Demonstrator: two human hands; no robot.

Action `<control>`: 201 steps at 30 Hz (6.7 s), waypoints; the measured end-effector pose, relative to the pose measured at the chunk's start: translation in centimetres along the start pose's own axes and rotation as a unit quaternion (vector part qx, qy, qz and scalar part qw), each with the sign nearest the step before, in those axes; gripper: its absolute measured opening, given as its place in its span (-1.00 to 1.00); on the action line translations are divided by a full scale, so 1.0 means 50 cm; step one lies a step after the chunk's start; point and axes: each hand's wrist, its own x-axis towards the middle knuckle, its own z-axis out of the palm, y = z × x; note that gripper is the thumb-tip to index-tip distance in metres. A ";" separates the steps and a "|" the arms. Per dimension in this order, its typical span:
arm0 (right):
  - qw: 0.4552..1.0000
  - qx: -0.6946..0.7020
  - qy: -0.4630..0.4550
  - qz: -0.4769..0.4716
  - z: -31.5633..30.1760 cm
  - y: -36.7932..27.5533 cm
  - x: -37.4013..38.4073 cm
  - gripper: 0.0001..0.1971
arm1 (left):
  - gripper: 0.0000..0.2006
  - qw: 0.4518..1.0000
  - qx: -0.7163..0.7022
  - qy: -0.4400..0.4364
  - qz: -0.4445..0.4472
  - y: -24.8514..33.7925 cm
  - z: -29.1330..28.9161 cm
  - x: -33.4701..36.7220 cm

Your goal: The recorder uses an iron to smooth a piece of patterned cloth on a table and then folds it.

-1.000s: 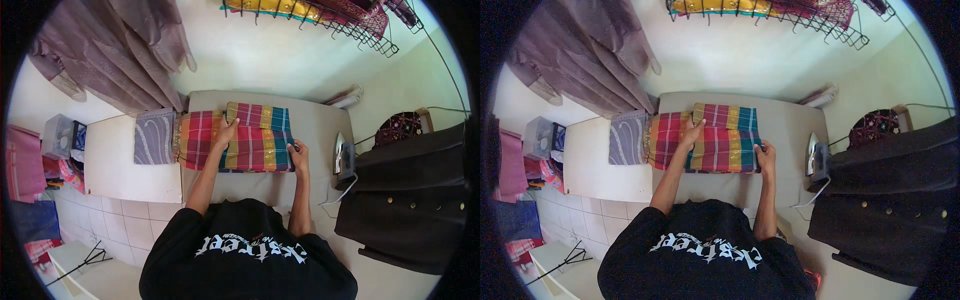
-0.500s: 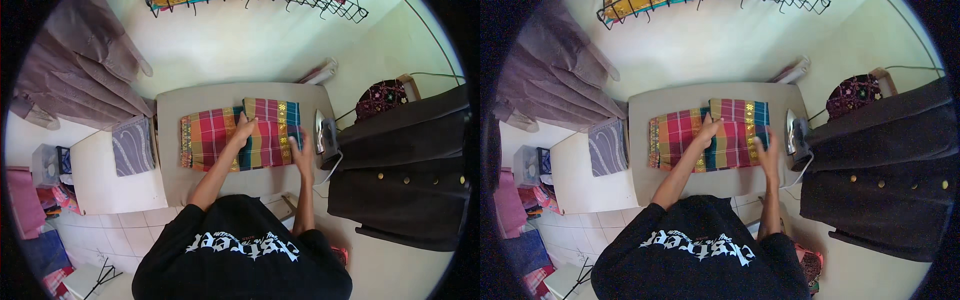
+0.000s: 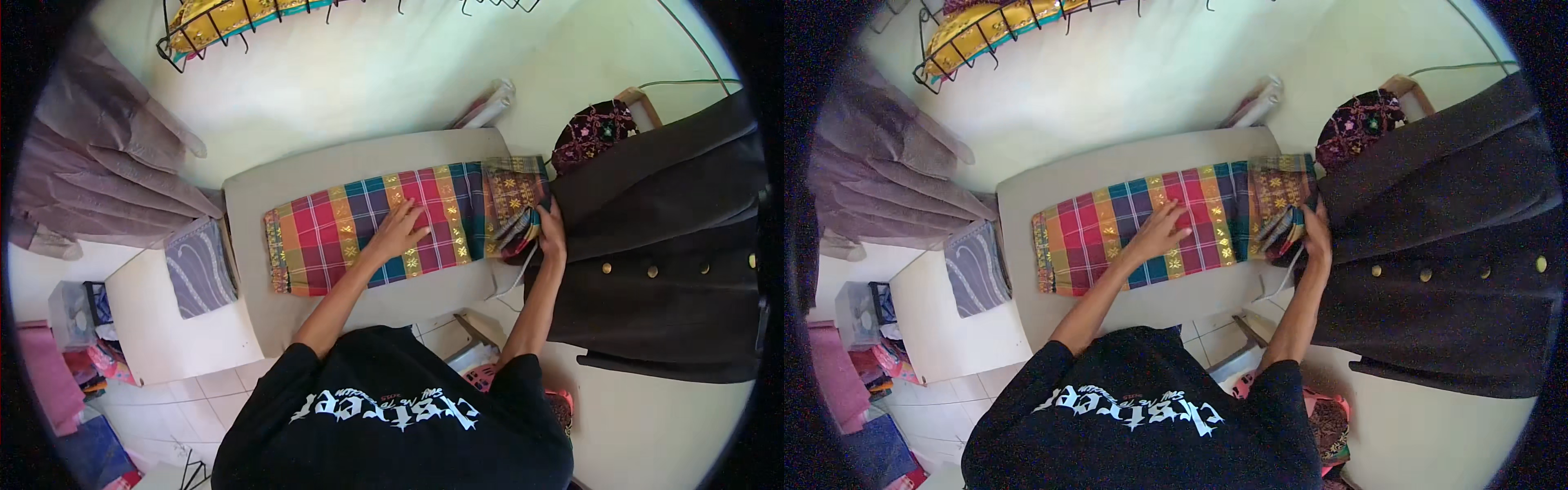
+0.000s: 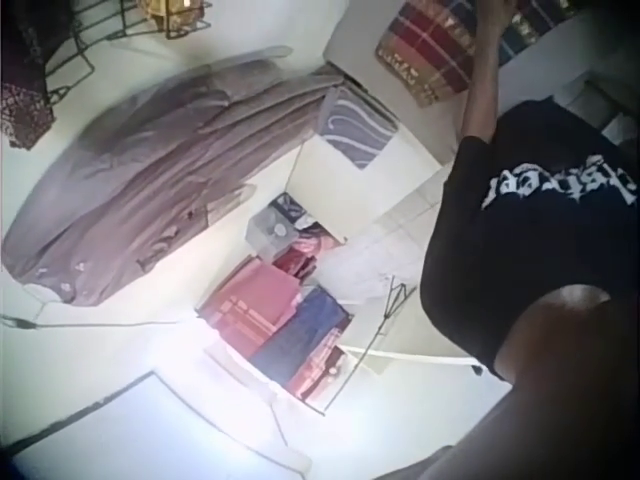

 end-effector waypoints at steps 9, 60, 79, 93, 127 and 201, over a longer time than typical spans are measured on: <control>0.966 -0.250 0.049 -0.039 -0.007 0.039 0.061 -0.31 | -0.55 0.990 -0.127 -0.058 -0.010 0.045 -0.017 0.004; 0.872 -0.353 0.080 -0.330 0.195 0.282 -0.213 -0.43 | 0.07 0.951 -0.232 0.142 -0.147 0.052 -0.042 -0.095; 0.883 -0.336 0.073 -0.320 0.135 0.322 -0.193 -0.53 | -0.47 0.954 -0.167 0.205 -0.141 0.072 0.040 -0.147; 0.879 -0.301 0.043 -0.368 0.175 0.234 -0.165 -0.70 | -0.45 0.915 -0.028 0.354 -0.194 0.006 0.002 -0.066; 0.820 -0.319 -0.121 -0.459 0.357 0.117 -0.059 -0.58 | -0.68 0.872 -0.005 0.390 -0.296 0.079 0.011 -0.017; 0.916 -0.380 -0.043 -0.124 0.254 0.050 0.021 -0.62 | -0.50 0.953 0.253 0.163 -0.046 0.047 0.098 0.081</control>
